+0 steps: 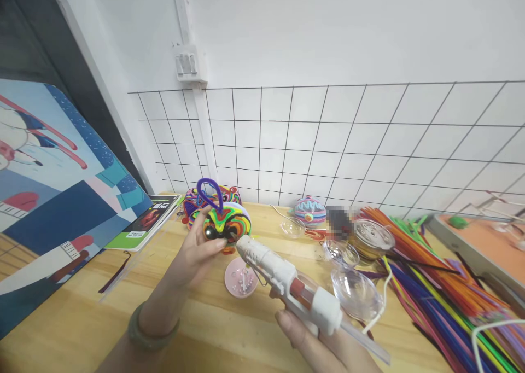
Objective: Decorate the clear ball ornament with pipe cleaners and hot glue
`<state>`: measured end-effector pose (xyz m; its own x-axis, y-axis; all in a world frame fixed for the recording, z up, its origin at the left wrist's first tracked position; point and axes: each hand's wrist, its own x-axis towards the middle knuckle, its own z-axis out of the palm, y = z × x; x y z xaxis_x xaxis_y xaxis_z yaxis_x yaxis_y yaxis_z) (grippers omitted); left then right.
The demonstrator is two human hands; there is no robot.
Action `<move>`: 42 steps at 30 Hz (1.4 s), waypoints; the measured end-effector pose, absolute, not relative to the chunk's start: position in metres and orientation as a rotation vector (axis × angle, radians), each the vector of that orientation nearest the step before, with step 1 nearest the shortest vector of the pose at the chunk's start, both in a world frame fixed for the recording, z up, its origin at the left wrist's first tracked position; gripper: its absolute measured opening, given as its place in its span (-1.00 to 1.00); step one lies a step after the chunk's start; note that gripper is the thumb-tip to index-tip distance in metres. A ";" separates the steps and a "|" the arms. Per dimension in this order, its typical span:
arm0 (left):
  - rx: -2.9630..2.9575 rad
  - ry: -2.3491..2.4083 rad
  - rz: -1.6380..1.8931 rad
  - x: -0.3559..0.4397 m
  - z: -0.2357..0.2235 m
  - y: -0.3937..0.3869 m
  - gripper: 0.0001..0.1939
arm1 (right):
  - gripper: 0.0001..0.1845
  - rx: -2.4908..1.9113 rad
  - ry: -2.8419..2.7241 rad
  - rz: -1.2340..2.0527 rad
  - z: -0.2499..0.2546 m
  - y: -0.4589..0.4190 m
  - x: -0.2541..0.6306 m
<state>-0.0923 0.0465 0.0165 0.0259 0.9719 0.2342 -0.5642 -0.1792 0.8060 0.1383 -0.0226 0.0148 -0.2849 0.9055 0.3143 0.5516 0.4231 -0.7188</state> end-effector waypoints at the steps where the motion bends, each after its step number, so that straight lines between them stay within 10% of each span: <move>1: 0.952 0.593 1.517 -0.092 0.016 0.047 -0.29 | -0.61 -1.233 -1.966 0.637 0.014 -0.023 0.138; 42: 0.992 0.643 1.511 -0.091 0.015 0.047 -0.27 | -0.69 -1.254 -1.841 0.687 0.018 -0.026 0.135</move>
